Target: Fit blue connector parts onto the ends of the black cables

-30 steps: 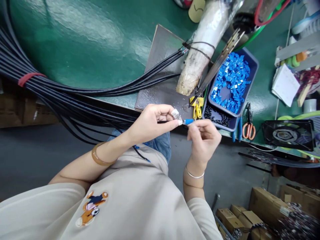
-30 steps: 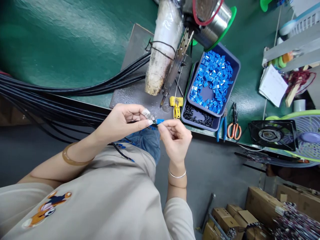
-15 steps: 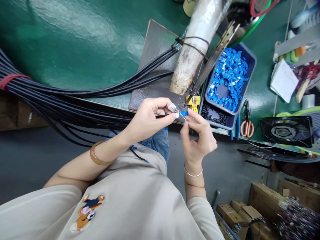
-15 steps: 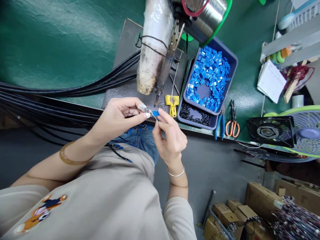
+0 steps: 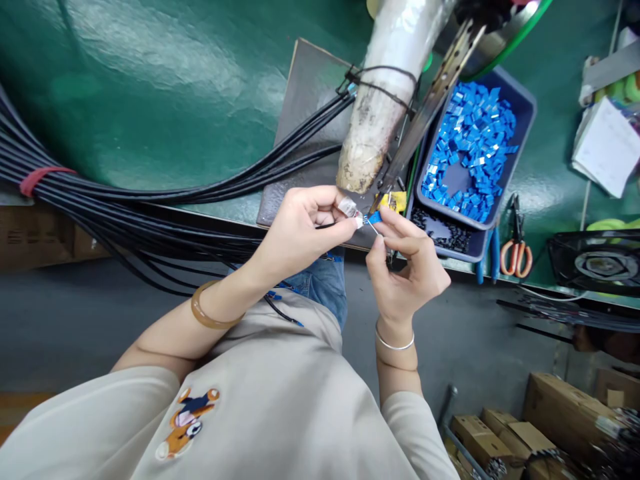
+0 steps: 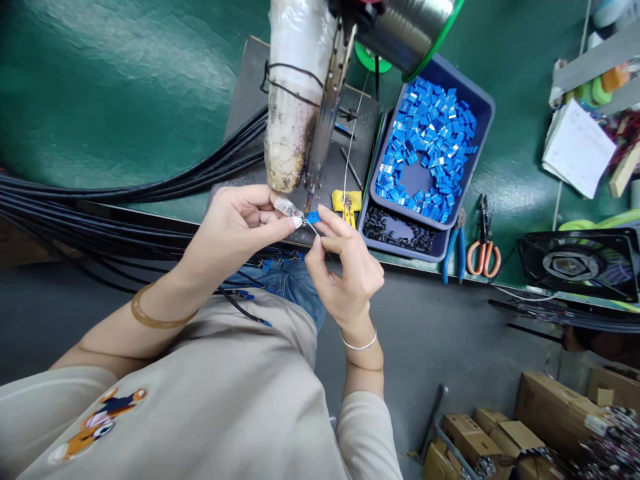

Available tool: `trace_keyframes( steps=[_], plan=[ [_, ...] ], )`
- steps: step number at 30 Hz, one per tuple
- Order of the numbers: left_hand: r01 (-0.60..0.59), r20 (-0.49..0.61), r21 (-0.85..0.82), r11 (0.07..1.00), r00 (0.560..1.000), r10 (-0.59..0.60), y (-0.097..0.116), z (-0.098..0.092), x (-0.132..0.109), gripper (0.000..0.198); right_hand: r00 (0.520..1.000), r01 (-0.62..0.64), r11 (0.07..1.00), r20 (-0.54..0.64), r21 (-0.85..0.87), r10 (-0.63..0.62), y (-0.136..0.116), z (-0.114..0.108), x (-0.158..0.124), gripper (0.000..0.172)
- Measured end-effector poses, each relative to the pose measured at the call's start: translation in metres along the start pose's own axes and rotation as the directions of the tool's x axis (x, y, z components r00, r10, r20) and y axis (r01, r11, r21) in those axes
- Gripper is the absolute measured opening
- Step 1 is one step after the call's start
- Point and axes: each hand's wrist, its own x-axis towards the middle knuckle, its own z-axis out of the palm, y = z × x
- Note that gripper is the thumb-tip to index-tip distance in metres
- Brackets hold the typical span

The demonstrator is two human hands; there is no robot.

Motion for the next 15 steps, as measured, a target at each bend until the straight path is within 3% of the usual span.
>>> trace_keyframes(
  steps=[15],
  plan=[
    [0.008, 0.002, 0.014, 1.0, 1.0, -0.008, 0.0018, 0.0008, 0.0, 0.012, 0.999, 0.033, 0.998, -0.017, -0.059, -0.034, -0.0009, 0.0004, 0.0025, 0.013]
  ],
)
